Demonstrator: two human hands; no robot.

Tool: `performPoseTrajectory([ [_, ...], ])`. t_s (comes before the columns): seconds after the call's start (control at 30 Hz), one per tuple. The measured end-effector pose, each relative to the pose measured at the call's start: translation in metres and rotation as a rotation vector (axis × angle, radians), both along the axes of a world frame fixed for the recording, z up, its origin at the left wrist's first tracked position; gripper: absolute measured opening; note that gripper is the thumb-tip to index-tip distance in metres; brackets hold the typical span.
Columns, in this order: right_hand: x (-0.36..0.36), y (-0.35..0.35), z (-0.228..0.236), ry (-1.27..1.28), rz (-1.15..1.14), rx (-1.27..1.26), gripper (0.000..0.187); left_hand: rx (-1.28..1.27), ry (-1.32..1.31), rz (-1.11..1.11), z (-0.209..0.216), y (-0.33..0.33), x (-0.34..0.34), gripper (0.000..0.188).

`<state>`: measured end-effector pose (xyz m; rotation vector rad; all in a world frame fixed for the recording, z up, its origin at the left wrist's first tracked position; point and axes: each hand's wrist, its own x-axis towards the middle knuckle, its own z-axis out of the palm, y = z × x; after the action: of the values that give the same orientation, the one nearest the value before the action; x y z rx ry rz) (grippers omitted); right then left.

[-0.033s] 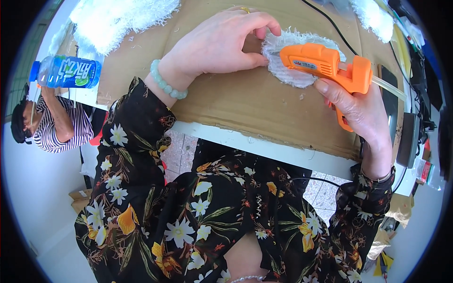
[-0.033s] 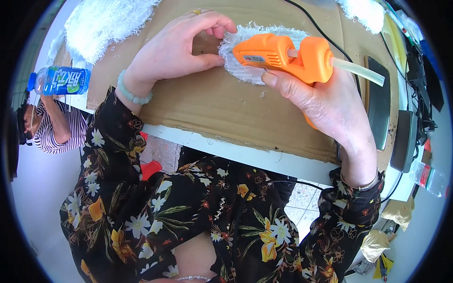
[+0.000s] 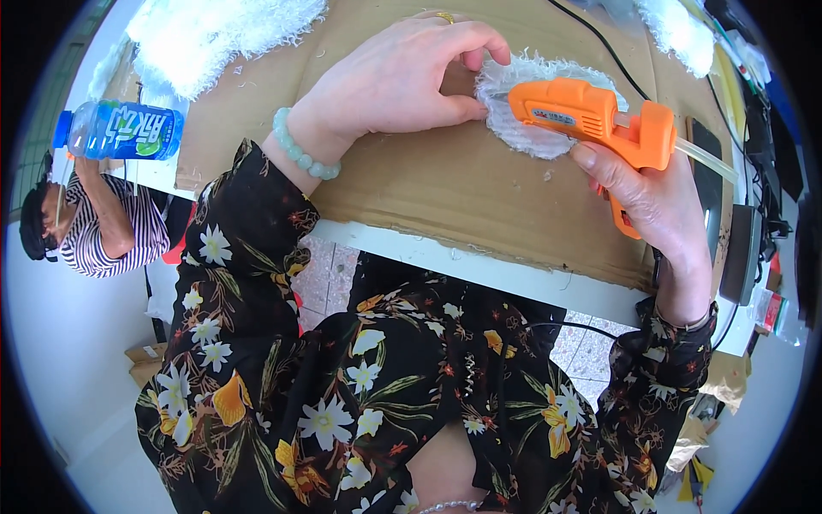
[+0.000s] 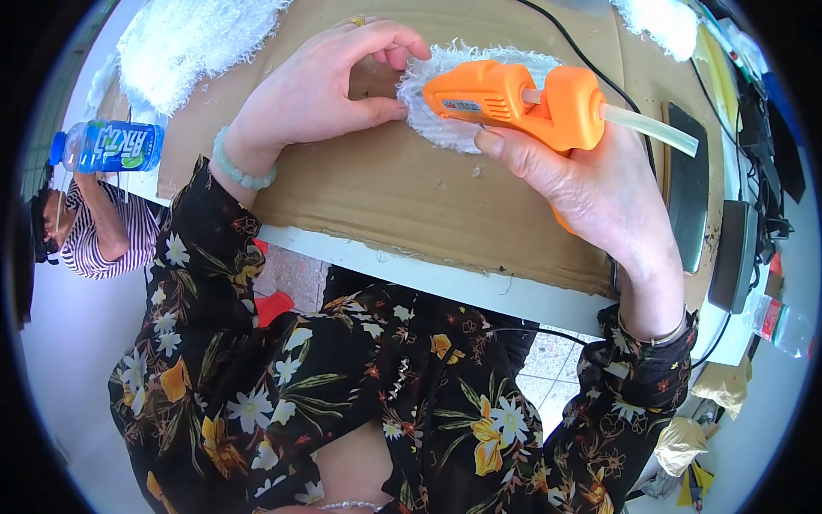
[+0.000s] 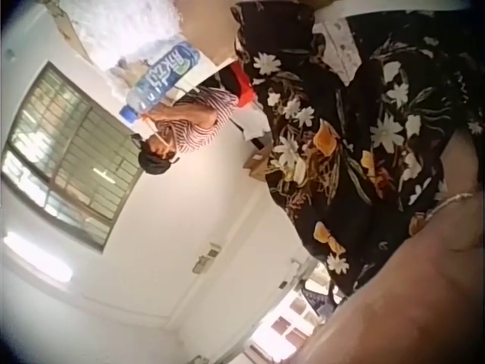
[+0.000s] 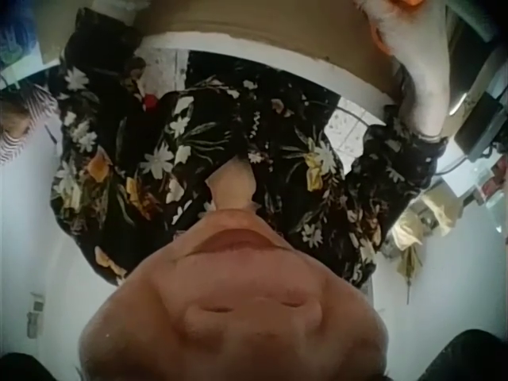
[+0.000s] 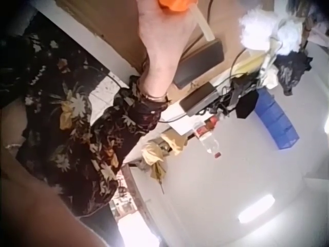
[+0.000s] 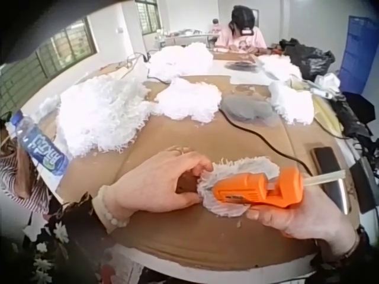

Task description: The recorder is using a hot glue gun to attach white synthetic fur to a cardboard base at a workbench.

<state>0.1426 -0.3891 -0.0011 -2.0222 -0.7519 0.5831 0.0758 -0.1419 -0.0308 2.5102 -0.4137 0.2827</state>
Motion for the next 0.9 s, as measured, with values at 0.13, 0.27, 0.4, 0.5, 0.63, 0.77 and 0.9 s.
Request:
performPoseTrajectory([
  [0.13, 0.000, 0.000, 0.003, 0.029, 0.011, -0.023, 0.044, 0.014, -0.006, -0.023, 0.007, -0.005, -0.001, 0.045],
  [0.27, 0.000, -0.002, -0.004, -0.036, 0.041, 0.046, 0.032, 0.058, -0.035, -0.055, 0.005, -0.002, 0.001, 0.043],
  [0.4, -0.001, -0.004, -0.001, -0.026, 0.032, 0.002, 0.033, 0.092, -0.074, -0.060, 0.005, -0.002, 0.002, 0.043],
  [0.5, -0.001, -0.007, -0.003, 0.007, 0.032, 0.017, 0.033, 0.128, -0.013, -0.115, 0.023, 0.001, 0.001, 0.037],
  [0.63, -0.002, -0.012, -0.002, 0.024, 0.023, -0.022, 0.034, 0.032, 0.019, -0.095, 0.011, 0.000, 0.004, 0.037],
  [0.77, -0.001, -0.018, 0.001, 0.024, 0.039, -0.050, 0.034, -0.005, -0.006, -0.028, 0.002, -0.005, 0.004, 0.042],
  [0.9, 0.001, -0.023, 0.001, 0.038, 0.034, -0.057, 0.035, -0.044, 0.027, -0.021, 0.002, -0.010, 0.008, 0.033],
])
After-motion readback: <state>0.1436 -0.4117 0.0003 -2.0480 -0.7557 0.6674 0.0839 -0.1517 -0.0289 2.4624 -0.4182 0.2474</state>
